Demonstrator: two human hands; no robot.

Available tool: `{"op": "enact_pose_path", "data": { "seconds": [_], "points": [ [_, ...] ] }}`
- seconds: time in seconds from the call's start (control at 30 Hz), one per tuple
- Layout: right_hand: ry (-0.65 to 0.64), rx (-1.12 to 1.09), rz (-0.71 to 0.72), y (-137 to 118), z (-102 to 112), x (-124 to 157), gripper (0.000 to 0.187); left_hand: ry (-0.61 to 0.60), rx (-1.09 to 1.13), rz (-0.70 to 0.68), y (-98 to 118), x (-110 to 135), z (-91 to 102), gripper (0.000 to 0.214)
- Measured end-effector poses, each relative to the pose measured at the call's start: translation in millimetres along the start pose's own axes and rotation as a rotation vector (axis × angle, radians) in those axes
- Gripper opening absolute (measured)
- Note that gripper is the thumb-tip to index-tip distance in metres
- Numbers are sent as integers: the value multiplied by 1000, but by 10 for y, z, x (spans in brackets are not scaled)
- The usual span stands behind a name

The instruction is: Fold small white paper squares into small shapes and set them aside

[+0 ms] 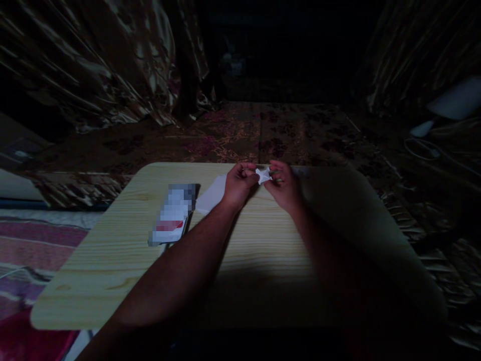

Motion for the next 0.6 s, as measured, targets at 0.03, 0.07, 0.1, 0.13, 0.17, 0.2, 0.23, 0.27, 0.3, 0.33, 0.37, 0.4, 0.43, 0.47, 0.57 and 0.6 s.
{"op": "enact_pose_path", "data": {
  "seconds": [0.03, 0.07, 0.1, 0.13, 0.17, 0.2, 0.23, 0.27, 0.3, 0.33, 0.37, 0.4, 0.43, 0.47, 0.57, 0.6],
  "points": [
    [-18, 36, 38, -42, -20, 9, 57, 3, -11, -6, 4, 2, 4, 37],
    [-38, 68, 65, -73, -40, 19, 55, 7, -19, -9, 6, 3, 9, 36],
    [-56, 97, 84, -94, -55, 27, 52, 12, -24, -9, 5, 4, 14, 36],
    [-67, 123, 97, -107, -62, 34, 49, 17, -27, -7, 2, 4, 19, 36],
    [-72, 144, 105, -113, -64, 37, 46, 22, -28, -5, -1, 4, 24, 37],
    [-72, 160, 111, -115, -61, 39, 43, 28, -27, -3, -2, 3, 30, 37],
    [-68, 171, 118, -116, -55, 39, 41, 36, -25, -2, -2, 2, 37, 37],
    [-64, 180, 127, -119, -50, 39, 39, 47, -21, -4, 0, 1, 46, 36],
    [-60, 188, 137, -124, -46, 39, 37, 59, -17, -7, 4, 1, 56, 36],
    [-58, 193, 148, -132, -44, 40, 35, 70, -11, -11, 9, 0, 66, 36],
    [-56, 198, 159, -143, -43, 42, 34, 78, -4, -16, 14, 0, 74, 36],
    [-54, 203, 170, -156, -43, 45, 33, 83, 3, -21, 19, -1, 80, 36],
    [-54, 211, 177, -171, -45, 50, 32, 85, 8, -25, 23, -3, 83, 35],
    [-57, 223, 182, -185, -48, 55, 31, 86, 11, -26, 24, -5, 87, 35],
    [-69, 275, 190, -228, -60, 72, 31, 94, 17, -14, 10, -16, 102, 34],
    [-71, 291, 194, -241, -61, 77, 31, 98, 19, -9, 5, -20, 107, 34]
  ]
}}
Point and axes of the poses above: each hand's wrist, its own x-axis away from the middle knuckle, its own z-axis out of the back of the hand, y = z × x, the point moved 9 cm from there along -x, towards the middle knuckle, and after that the axes turned 5 degrees about z, right-handed, at the moved point
